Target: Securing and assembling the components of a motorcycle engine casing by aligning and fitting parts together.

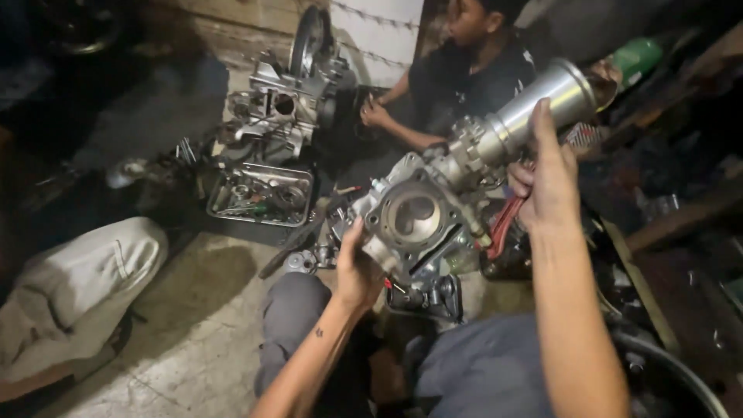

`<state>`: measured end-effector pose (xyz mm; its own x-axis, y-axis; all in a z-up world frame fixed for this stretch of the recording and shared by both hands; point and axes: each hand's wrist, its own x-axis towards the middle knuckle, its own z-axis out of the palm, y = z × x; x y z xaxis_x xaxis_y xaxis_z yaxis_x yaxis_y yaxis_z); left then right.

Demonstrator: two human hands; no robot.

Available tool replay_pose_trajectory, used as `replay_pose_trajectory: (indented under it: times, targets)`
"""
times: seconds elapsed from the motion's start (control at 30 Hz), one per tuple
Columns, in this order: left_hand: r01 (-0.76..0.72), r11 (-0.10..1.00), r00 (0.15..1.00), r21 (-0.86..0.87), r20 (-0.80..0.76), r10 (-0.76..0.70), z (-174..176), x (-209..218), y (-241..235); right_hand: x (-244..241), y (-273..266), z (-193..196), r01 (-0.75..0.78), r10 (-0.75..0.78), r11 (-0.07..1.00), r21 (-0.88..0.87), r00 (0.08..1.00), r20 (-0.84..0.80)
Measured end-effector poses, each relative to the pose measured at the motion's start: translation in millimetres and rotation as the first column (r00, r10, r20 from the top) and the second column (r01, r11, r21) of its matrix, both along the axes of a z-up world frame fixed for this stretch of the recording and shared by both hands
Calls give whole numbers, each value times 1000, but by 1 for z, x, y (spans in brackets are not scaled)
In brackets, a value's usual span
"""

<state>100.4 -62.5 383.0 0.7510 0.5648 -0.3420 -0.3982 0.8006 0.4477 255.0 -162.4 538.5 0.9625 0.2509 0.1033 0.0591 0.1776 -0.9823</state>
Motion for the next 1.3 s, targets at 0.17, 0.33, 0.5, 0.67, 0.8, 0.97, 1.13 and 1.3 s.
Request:
replay_pose_trajectory:
  times: [0.17,0.33,0.5,0.67,0.8,0.97,1.13,1.3]
  targets:
    - [-21,1000,998,0,62,21,-23,43,20,13,-12,-4,61,-61,997,46,998,4]
    - [-59,995,994,-76,85,65,-36,76,19,26,-34,-12,123,-123,992,25,992,13]
    - [-15,994,999,-105,27,18,-25,84,5,31,-44,-14,131,-131,991,1,991,22]
    - [-60,990,997,-128,-50,54,-51,80,1,38,-57,-42,90,-90,995,-41,996,-5]
    - [-100,974,994,-205,-59,89,-57,71,8,65,-58,-85,17,9,976,-217,993,117]
    - [-156,981,987,-119,12,159,-60,45,6,76,-49,-137,-93,91,995,-18,989,-119]
    - [-86,992,996,-96,-8,85,-92,45,5,75,-45,-168,-41,14,996,-77,948,-319]
    - [-166,974,984,-154,-96,152,-77,64,-11,68,-50,-152,125,-136,990,-67,969,-206]
